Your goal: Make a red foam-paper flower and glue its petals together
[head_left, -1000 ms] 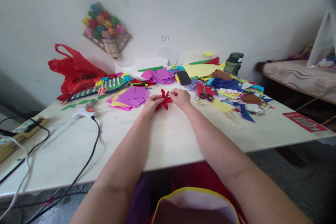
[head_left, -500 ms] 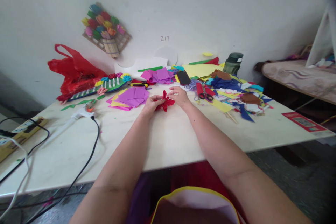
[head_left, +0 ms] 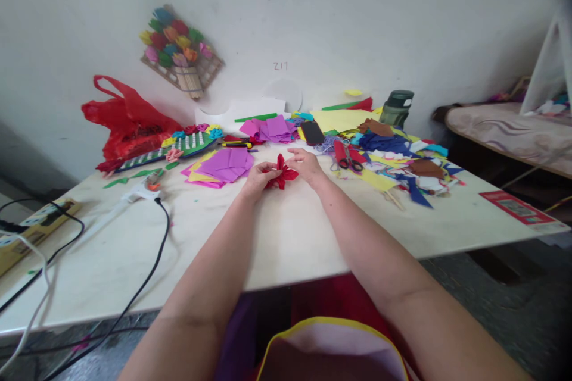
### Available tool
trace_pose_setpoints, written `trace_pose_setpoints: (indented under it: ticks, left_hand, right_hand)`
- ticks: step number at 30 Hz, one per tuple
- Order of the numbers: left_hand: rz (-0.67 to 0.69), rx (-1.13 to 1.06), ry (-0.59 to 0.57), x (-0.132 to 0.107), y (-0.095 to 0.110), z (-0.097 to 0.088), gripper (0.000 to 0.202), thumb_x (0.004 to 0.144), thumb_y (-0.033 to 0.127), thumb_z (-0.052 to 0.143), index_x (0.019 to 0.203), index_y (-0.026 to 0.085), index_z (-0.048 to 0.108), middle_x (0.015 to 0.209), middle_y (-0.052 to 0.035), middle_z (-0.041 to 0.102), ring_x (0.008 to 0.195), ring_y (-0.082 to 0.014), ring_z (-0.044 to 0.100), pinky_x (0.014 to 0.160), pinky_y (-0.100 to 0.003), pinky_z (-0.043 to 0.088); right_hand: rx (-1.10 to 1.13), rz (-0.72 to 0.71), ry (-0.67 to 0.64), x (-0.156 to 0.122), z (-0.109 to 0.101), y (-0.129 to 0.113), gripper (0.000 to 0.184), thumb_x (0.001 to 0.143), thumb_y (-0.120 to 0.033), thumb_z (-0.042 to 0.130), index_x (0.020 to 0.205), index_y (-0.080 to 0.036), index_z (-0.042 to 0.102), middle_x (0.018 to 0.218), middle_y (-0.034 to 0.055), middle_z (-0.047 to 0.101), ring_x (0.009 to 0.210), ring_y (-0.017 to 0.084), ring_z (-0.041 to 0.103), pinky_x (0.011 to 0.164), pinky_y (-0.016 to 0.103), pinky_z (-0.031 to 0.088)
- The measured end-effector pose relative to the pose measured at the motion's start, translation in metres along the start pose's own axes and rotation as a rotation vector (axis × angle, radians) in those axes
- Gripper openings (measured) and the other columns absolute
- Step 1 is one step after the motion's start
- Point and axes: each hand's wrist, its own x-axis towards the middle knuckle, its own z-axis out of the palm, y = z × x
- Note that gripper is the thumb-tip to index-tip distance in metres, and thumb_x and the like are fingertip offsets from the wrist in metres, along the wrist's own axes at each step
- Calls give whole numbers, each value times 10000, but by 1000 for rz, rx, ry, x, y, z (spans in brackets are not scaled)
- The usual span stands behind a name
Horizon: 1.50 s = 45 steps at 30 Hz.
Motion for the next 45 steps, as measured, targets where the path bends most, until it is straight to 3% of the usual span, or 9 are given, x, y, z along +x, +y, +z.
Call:
trace_pose_setpoints:
  ticks: [13, 20, 25, 34, 45]
  left_hand:
    - [-31, 92, -6, -3, 3, 4, 370, 561, 300, 833, 835, 126, 657, 569, -30, 654, 442, -114, 560, 447, -215, 392]
    - [-52, 33, -19, 2, -1, -1, 293, 608, 281, 705, 850, 117, 678, 605, -49, 679, 443, -141, 585, 463, -249, 447]
    - [-45, 26, -35, 4, -5, -3, 322, 616, 311, 716, 865, 108, 695, 611, -63, 692, 446, -144, 588, 458, -248, 446]
    - [-43, 68, -15, -1, 1, 2, 358, 583, 366, 780, 815, 105, 704, 555, -64, 669, 437, -136, 573, 466, -242, 429]
    - [1, 164, 62, -1, 1, 2, 212, 663, 351, 677, 646, 140, 665, 483, -35, 612, 377, -105, 484, 406, -231, 344]
  right_hand:
    - [-177, -25, 61, -2, 7, -4, 75, 623, -190, 721, 613, -232, 661, 1198, 0, 686, 1138, 234, 617, 1065, 437, 425]
    - [-166, -62, 65, -1, 9, 0, 121, 650, -161, 707, 583, -212, 620, 1204, 22, 672, 1110, 218, 629, 1044, 413, 434]
    - [-141, -60, 58, -1, 8, 1, 127, 652, -160, 702, 579, -215, 615, 1191, 13, 674, 1113, 214, 629, 1049, 417, 433]
    - [-134, -41, 42, -1, 9, -1, 133, 636, -147, 709, 568, -211, 614, 1184, 26, 672, 1116, 219, 629, 1056, 412, 432]
    - [-123, -32, 34, -3, 6, -5, 149, 661, -149, 712, 579, -205, 600, 1201, 41, 671, 1114, 203, 635, 1026, 381, 453]
